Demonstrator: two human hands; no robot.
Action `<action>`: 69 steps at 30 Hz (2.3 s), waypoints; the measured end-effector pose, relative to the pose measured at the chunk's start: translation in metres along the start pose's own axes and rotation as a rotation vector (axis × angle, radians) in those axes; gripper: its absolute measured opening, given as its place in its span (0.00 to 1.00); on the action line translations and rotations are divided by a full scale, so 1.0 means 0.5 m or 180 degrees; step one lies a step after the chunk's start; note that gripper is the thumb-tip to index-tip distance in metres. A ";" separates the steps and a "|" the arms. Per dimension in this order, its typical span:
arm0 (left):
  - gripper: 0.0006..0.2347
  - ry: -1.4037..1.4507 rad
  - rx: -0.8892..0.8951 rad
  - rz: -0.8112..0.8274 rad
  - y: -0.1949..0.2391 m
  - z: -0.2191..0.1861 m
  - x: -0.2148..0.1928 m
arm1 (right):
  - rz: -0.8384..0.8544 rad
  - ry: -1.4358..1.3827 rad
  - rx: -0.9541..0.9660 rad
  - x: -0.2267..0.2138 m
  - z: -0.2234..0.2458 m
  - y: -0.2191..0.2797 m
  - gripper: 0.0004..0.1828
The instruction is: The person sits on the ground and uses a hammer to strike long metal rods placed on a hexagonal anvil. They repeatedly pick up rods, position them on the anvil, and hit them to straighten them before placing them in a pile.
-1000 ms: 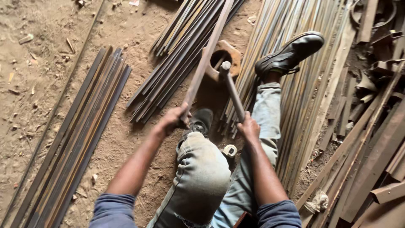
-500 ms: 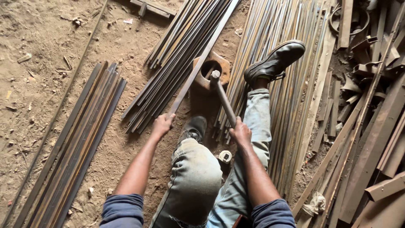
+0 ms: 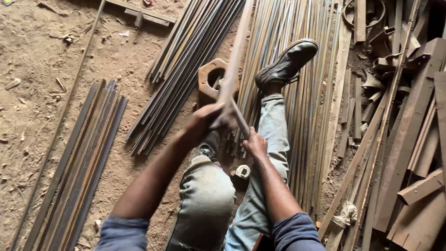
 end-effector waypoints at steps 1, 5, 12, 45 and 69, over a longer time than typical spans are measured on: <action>0.23 0.0122 0.0094 0.0140 -0.034 -0.014 0.044 | -0.0008 -0.0032 -0.0032 -0.002 0.000 0.001 0.24; 0.28 0.0428 0.0779 0.1658 -0.127 -0.087 0.202 | -0.0094 -0.0073 -0.0100 0.000 -0.003 -0.002 0.25; 0.31 0.0575 0.1137 0.1986 -0.197 -0.134 0.282 | -0.0020 -0.0114 -0.0040 -0.013 0.011 0.009 0.29; 0.29 -0.3122 -0.1327 -0.2168 0.082 0.295 -0.533 | 0.0301 0.0012 0.0109 0.011 -0.031 -0.037 0.37; 0.40 -0.4911 -0.1533 -0.2664 -0.128 0.228 -0.507 | 0.0576 0.0186 0.0521 0.014 -0.042 -0.044 0.34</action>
Point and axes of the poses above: each hand's wrist, its own y-axis away from the middle knuckle, its own x-axis out of the palm, z = x × y, the point moved 5 cm from there along -y, towards the middle knuckle, and after that the axes turned 9 degrees about z, right-handed, at the moved point
